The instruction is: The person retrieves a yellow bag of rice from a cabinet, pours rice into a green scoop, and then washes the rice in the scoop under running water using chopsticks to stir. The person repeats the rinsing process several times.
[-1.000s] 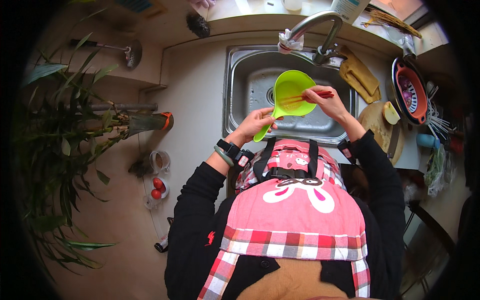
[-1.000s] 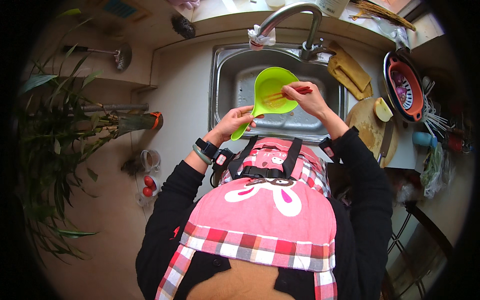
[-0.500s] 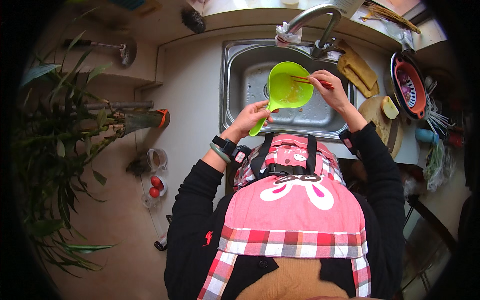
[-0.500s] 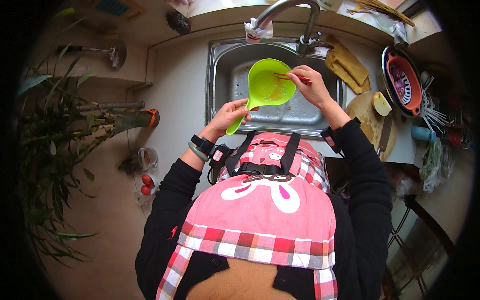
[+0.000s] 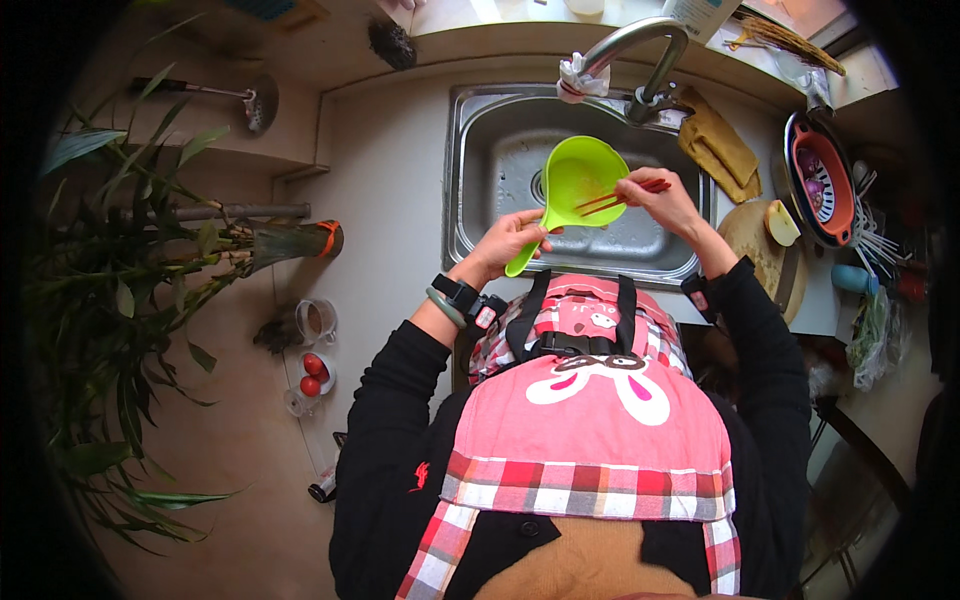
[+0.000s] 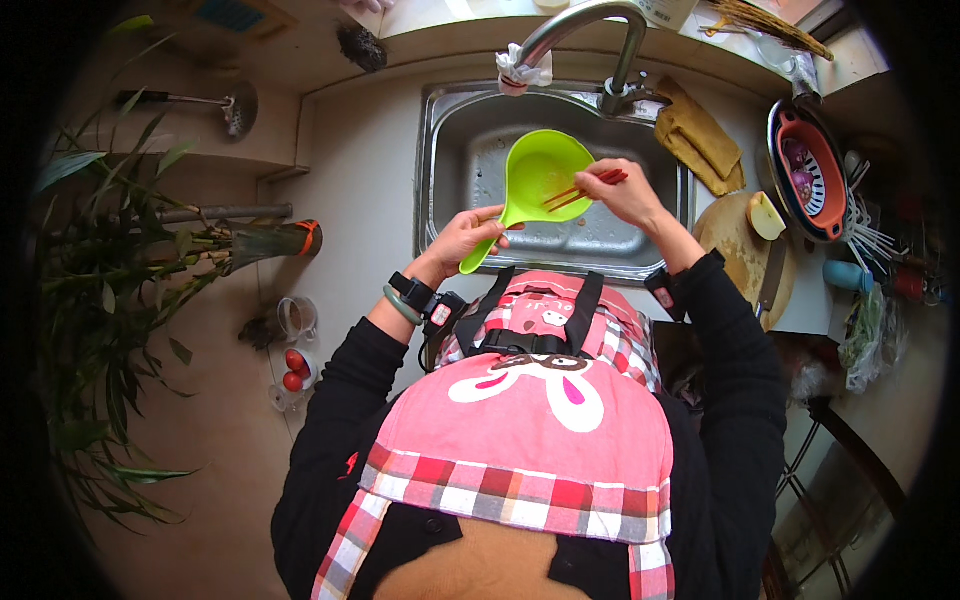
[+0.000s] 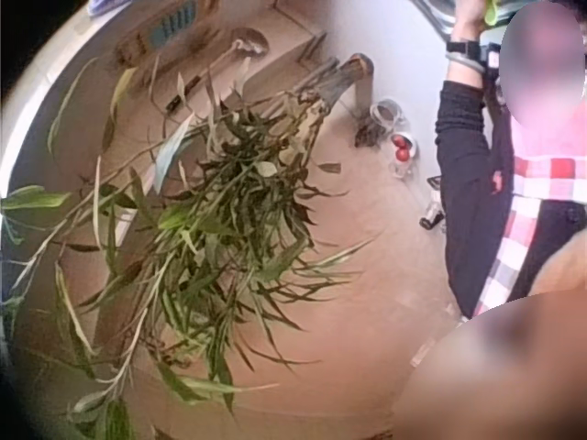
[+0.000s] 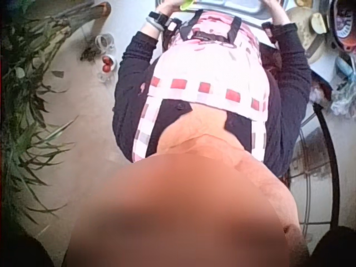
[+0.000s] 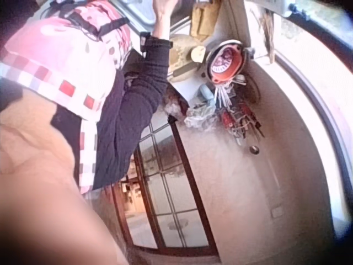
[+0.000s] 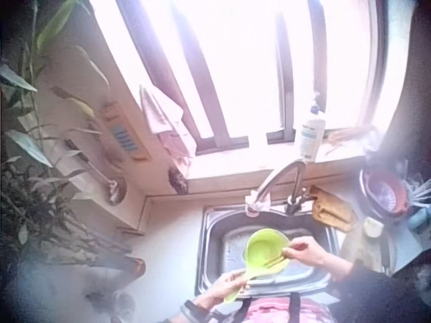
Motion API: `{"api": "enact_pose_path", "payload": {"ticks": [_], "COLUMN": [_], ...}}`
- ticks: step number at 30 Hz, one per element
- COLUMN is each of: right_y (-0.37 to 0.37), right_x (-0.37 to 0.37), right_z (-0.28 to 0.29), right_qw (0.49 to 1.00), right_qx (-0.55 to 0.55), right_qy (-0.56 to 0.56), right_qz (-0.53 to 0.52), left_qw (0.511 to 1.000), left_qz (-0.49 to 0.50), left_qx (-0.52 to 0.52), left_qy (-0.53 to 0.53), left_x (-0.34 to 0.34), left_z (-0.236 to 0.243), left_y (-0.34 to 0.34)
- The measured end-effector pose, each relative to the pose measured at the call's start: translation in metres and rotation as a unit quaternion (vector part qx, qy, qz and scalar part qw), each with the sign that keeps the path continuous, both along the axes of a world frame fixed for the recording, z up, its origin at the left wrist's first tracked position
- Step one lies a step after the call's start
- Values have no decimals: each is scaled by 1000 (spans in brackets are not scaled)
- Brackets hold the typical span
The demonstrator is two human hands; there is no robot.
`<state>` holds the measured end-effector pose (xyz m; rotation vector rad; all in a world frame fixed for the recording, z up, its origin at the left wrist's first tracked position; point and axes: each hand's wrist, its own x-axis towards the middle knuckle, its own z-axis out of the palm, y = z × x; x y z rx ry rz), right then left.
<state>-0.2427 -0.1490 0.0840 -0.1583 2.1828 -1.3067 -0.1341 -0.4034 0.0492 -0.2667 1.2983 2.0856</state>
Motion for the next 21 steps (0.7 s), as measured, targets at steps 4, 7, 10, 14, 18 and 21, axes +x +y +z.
{"api": "enact_pose_path", "payload": {"ticks": [4, 7, 10, 14, 18, 21], "right_y": [-5, 3, 8, 7, 13, 17], "right_x": [1, -5, -3, 1, -4, -2], "right_z": [-6, -3, -2, -11, -14, -10], "right_qw": [985, 963, 993, 984, 959, 993], "right_qx": [-99, -15, -52, -90, -42, 4], "right_qy": [138, 269, 107, 152, 281, 115], "right_qz": [27, 14, 7, 30, -5, -24], "left_qw": [1000, 1000, 1000, 999, 999, 999], "left_qz": [-22, -24, -19, -33, -37, -32], "left_qx": [12, 2, 1, -2, -3, -11], "left_qy": [-1, 1, -5, -1, -3, -7], "left_x": [1, 1, 1, -1, -2, -2], "left_z": [-1, -1, -1, 0, 1, 1], "left_y": [2, 2, 1, 3, 3, 4]}}
